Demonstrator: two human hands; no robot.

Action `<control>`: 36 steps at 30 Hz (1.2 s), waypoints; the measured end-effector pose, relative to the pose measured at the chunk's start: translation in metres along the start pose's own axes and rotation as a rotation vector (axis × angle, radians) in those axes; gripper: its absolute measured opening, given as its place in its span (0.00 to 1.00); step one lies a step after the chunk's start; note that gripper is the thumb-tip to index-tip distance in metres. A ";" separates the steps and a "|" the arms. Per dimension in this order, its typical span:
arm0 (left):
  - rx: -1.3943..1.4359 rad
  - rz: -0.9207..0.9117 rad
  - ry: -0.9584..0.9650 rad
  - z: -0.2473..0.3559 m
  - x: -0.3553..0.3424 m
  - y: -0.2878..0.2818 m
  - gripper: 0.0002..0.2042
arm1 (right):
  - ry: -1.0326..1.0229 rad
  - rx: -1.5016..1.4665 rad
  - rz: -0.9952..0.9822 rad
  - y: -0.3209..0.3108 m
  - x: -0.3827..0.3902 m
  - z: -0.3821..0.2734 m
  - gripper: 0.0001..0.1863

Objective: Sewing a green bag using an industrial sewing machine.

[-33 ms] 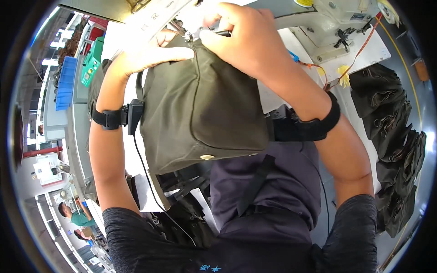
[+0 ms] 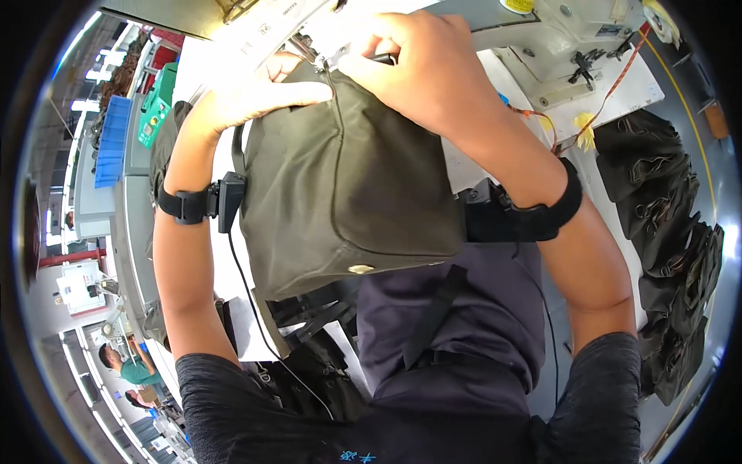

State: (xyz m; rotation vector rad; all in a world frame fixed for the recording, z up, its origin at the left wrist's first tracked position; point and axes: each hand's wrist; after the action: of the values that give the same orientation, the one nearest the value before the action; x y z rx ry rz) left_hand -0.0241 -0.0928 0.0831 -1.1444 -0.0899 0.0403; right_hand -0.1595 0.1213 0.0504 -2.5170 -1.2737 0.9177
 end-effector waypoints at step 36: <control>0.035 -0.124 -0.017 0.009 0.004 -0.009 0.36 | 0.038 -0.015 -0.111 0.003 -0.023 0.031 0.10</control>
State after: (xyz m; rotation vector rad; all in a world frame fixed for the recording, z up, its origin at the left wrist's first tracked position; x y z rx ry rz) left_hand -0.0207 -0.0883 0.0949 -1.1014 -0.1744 -0.0587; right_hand -0.1865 0.0976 0.0348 -2.4341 -1.3976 0.8346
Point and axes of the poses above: each hand's wrist, its own x-axis away from the middle knuckle, its own y-axis out of the palm, z = x × y, and after that the axes turned 5 degrees about -x, right-handed
